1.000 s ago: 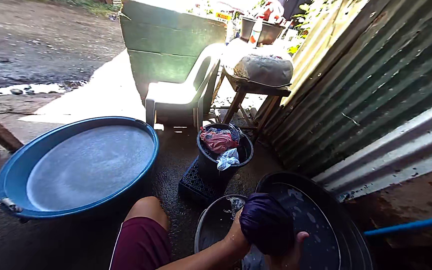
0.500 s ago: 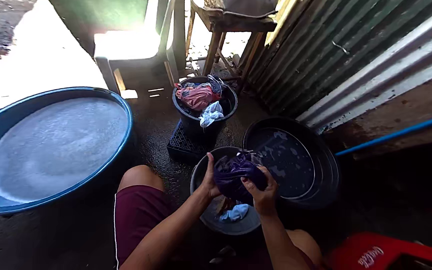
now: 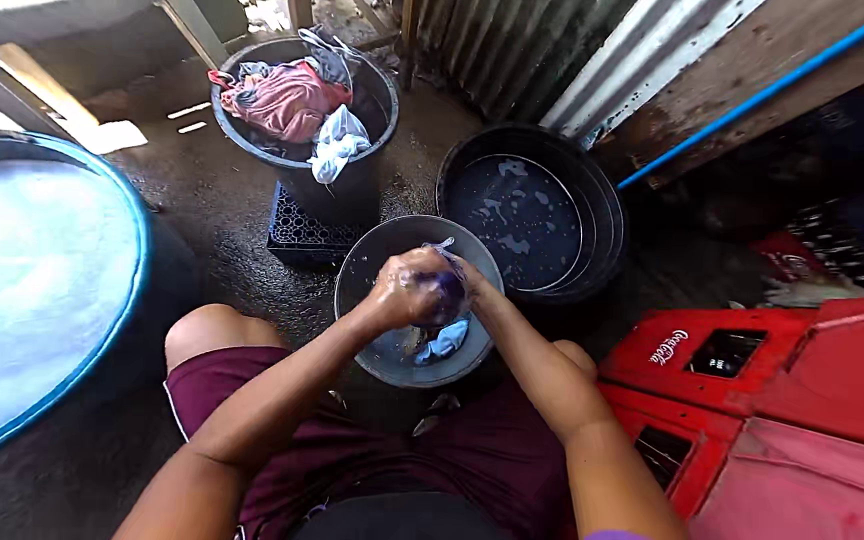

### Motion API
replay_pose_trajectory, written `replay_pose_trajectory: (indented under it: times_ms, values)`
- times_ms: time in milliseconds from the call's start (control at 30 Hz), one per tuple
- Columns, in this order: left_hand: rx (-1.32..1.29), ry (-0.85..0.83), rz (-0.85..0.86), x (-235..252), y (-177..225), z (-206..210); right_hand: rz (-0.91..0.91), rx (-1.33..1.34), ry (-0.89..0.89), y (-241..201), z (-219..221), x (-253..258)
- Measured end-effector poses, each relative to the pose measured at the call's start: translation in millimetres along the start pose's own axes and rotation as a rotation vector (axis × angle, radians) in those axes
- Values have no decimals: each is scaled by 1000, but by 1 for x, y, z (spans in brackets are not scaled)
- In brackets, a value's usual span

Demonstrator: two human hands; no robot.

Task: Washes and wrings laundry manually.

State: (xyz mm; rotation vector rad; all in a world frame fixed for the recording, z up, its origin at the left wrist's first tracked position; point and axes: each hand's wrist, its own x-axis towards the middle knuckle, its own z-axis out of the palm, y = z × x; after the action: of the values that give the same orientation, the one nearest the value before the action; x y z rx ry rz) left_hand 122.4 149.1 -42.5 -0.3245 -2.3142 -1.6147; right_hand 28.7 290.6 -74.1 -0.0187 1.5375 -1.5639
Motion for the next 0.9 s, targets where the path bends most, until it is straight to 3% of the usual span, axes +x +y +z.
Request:
replay_pose_trajectory:
  times_ms: [100, 200, 300, 333, 400, 467, 533, 600, 700, 800, 833, 900]
  values:
    - [346, -209, 75, -6, 24, 14, -6, -467, -93, -20, 10, 13]
    - [447, -367, 192, -22, 28, 30, -40, -901, -332, -21, 20, 32]
    - [486, -491, 256, -36, 20, 38, 149, -1171, -412, -9, 42, 39]
    - [444, -467, 202, -33, 17, 30, 176, -1121, -381, -9, 42, 38]
    - [224, -316, -107, -15, 17, -7, 122, -735, -227, -13, 32, 30]
    - [-80, 82, -359, 7, 7, -46, 39, -166, -135, -10, 21, 32]
    - [-362, 499, -460, 38, 8, -84, -55, 76, -151, -32, 19, 24]
    - [-457, 692, -399, 68, 21, -125, -134, 111, -147, -47, 14, 15]
    - [-353, 894, -149, 119, 29, -172, -156, 48, -42, -36, 6, 16]
    - [-65, 956, -57, 169, 3, -198, -35, -80, -1, -13, 15, 21]
    - [104, 863, -119, 178, -11, -201, -9, -167, 4, -5, 19, 24]
    - [429, 477, -383, 177, -27, -194, -15, -494, 3, 8, 25, 33]
